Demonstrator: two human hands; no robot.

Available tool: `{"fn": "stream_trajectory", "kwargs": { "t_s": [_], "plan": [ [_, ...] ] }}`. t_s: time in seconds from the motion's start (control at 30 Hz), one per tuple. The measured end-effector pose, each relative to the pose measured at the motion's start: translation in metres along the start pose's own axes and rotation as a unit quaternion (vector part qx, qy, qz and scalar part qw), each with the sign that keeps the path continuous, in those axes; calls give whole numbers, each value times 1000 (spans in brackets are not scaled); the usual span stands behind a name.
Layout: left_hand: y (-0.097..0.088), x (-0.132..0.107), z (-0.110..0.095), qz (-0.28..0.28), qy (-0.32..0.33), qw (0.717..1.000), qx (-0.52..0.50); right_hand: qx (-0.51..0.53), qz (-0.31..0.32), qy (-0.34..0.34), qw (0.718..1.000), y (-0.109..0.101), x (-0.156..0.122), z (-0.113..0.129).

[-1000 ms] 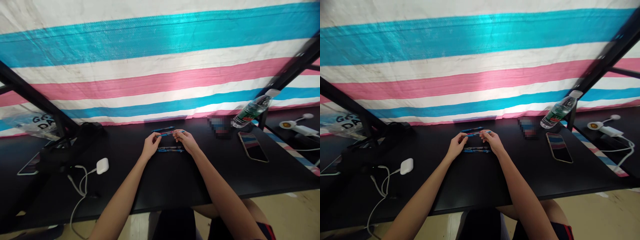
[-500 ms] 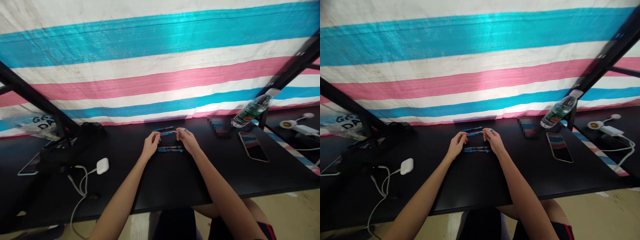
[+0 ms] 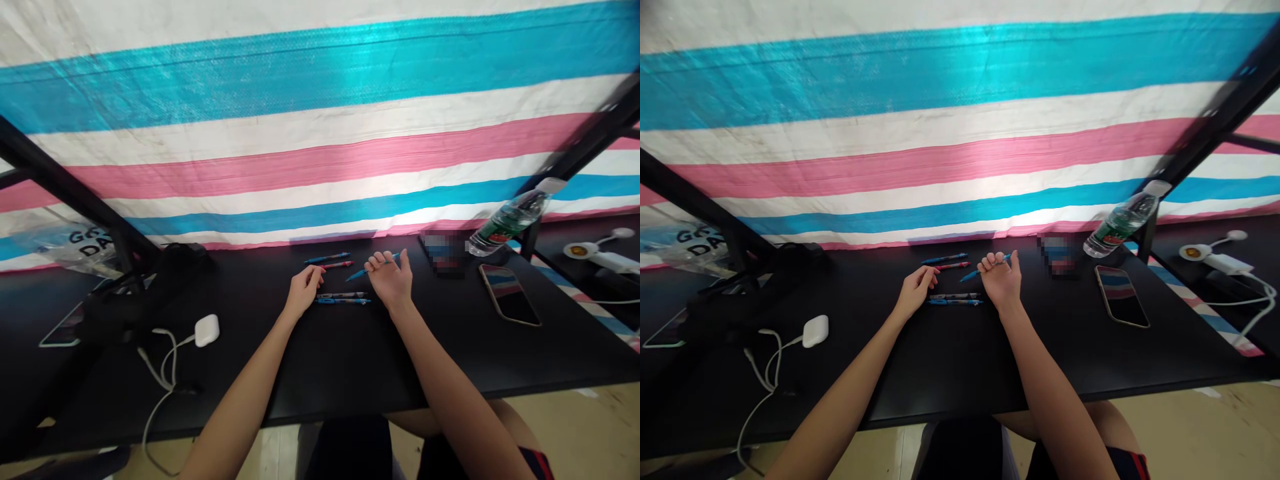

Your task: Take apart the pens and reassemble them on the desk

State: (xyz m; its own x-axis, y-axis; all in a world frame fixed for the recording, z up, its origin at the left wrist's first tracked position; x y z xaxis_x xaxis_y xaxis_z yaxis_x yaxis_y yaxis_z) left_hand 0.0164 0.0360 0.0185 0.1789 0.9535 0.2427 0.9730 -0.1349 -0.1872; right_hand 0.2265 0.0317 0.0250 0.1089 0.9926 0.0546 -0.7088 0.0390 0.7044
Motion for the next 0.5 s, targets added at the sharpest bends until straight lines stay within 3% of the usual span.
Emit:
{"fn": "stream_trajectory", "kwargs": {
  "t_s": [0.23,0.5],
  "plan": [
    [-1,0,-1,9,-3,1000,6,-175,-13,-65,982,-1,-2,13],
    [-1,0,2,-2,3,1000,3,-186,-10,-71,980,4,-4,10]
  ]
}}
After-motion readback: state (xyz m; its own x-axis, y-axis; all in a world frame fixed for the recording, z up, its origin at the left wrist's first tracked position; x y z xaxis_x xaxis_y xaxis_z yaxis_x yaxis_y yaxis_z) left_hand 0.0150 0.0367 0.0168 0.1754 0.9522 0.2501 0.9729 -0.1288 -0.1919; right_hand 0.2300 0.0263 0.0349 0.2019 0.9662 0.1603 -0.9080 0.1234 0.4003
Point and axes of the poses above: each hand's wrist, its own x-axis towards the middle knuckle, its own y-axis out of the palm, z = x × y, the point moved 5 cm from there along x, towards the middle knuckle, and after that the axes turned 10 degrees about -x, right-handed, at the moved point
